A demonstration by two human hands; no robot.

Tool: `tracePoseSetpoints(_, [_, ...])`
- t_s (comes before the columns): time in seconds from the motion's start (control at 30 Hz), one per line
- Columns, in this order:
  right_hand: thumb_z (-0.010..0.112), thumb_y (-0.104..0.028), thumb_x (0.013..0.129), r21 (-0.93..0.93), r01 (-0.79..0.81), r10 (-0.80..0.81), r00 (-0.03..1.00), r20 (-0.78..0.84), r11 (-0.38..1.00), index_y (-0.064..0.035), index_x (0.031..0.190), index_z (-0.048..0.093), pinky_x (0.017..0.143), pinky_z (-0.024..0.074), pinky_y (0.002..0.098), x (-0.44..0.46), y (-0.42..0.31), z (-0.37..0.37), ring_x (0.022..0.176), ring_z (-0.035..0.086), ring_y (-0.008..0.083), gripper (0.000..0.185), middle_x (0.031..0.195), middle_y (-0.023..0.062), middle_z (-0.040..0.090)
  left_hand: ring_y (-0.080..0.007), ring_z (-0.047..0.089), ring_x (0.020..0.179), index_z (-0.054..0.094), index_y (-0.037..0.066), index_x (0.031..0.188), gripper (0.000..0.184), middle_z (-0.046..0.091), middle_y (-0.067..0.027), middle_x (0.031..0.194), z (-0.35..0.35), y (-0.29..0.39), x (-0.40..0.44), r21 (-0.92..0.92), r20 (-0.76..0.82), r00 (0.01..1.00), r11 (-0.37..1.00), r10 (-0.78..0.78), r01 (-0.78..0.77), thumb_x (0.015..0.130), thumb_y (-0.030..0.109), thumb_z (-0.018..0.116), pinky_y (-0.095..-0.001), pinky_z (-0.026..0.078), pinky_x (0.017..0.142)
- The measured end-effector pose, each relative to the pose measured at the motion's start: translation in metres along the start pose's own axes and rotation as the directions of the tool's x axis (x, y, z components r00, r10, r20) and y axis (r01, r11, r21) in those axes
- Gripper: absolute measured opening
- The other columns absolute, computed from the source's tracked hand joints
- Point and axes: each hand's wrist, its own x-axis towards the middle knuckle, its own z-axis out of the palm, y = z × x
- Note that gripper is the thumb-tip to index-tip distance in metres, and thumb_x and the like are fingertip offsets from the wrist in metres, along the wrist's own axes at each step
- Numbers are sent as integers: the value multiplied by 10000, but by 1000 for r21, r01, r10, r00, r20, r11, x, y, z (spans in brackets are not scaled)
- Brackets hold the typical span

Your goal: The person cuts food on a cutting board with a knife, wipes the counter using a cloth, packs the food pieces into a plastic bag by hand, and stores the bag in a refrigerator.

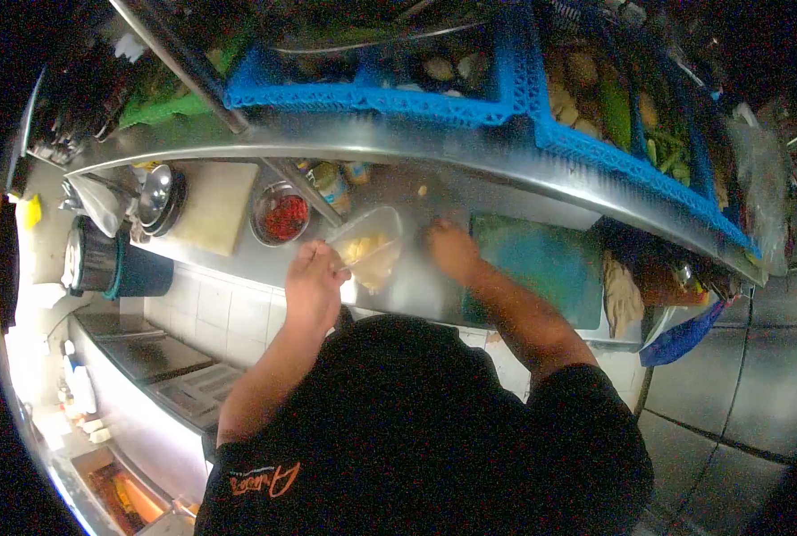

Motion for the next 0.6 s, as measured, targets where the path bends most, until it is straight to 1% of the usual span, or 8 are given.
tracePoseSetpoints(0.03, [580,-137,901,-8,45,-45,999,12,999,-28,1012,672,884,521,470,3,0,2,992,637,408,181,1034,211,680,-117,511,819,545,71,1023,83,526,-11,902,-2,1,-1,16,-11,1000,1000,-5,6,1039,137,499,-294,473,726])
tracePoseSetpoints(0.13, [585,-124,880,171,-212,211,977,23,962,-38,959,660,858,508,496,41,-13,-11,963,626,425,139,1003,240,659,-118,514,813,544,64,1028,86,528,-14,896,-4,3,-2,-4,8,1000,1000,14,-14,1036,143,509,-296,470,725])
tracePoseSetpoints(0.23, [581,-112,873,209,-88,110,990,-92,974,-46,953,661,830,498,513,88,-11,-19,957,628,417,131,996,234,658,-120,519,792,543,54,1027,94,535,-17,886,-7,-1,2,-30,42,999,999,32,-31,1031,145,520,-297,469,721])
tracePoseSetpoints(0.33, [583,-112,876,-30,25,-24,999,44,999,-36,947,658,845,503,508,106,3,8,972,635,404,129,955,218,670,-123,520,762,544,46,1019,96,540,-20,864,2,2,2,5,9,1000,1000,24,-24,1026,141,531,-291,462,710])
tracePoseSetpoints(0.43, [588,-136,906,-133,79,-74,996,45,988,-25,982,669,870,511,477,95,10,23,1014,644,389,157,975,216,681,-126,518,741,550,41,1014,90,543,-24,847,3,5,3,66,28,999,998,23,-25,1017,131,540,-284,451,698])
tracePoseSetpoints(0.47, [588,-137,913,72,-96,96,995,9,993,-24,1002,674,873,514,464,88,10,23,1018,648,381,168,1000,215,681,-127,517,735,552,40,1014,87,544,-26,842,2,4,4,84,49,999,996,20,-24,1014,127,543,-281,447,694])
tracePoseSetpoints(0.53, [588,-140,929,462,-398,428,903,43,793,-22,1042,684,881,520,439,71,-10,-18,1025,657,366,190,1048,214,681,-128,517,732,556,36,1005,86,546,-28,841,6,6,5,75,31,1000,997,6,-9,1010,121,543,-282,442,690])
tracePoseSetpoints(0.6, [610,-134,926,602,-240,322,946,-30,762,-31,1065,691,872,526,426,52,-52,-89,1002,666,346,191,1082,181,684,-130,519,731,560,30,999,87,548,-31,841,9,7,11,75,33,999,997,-4,2,1007,115,543,-283,438,685])
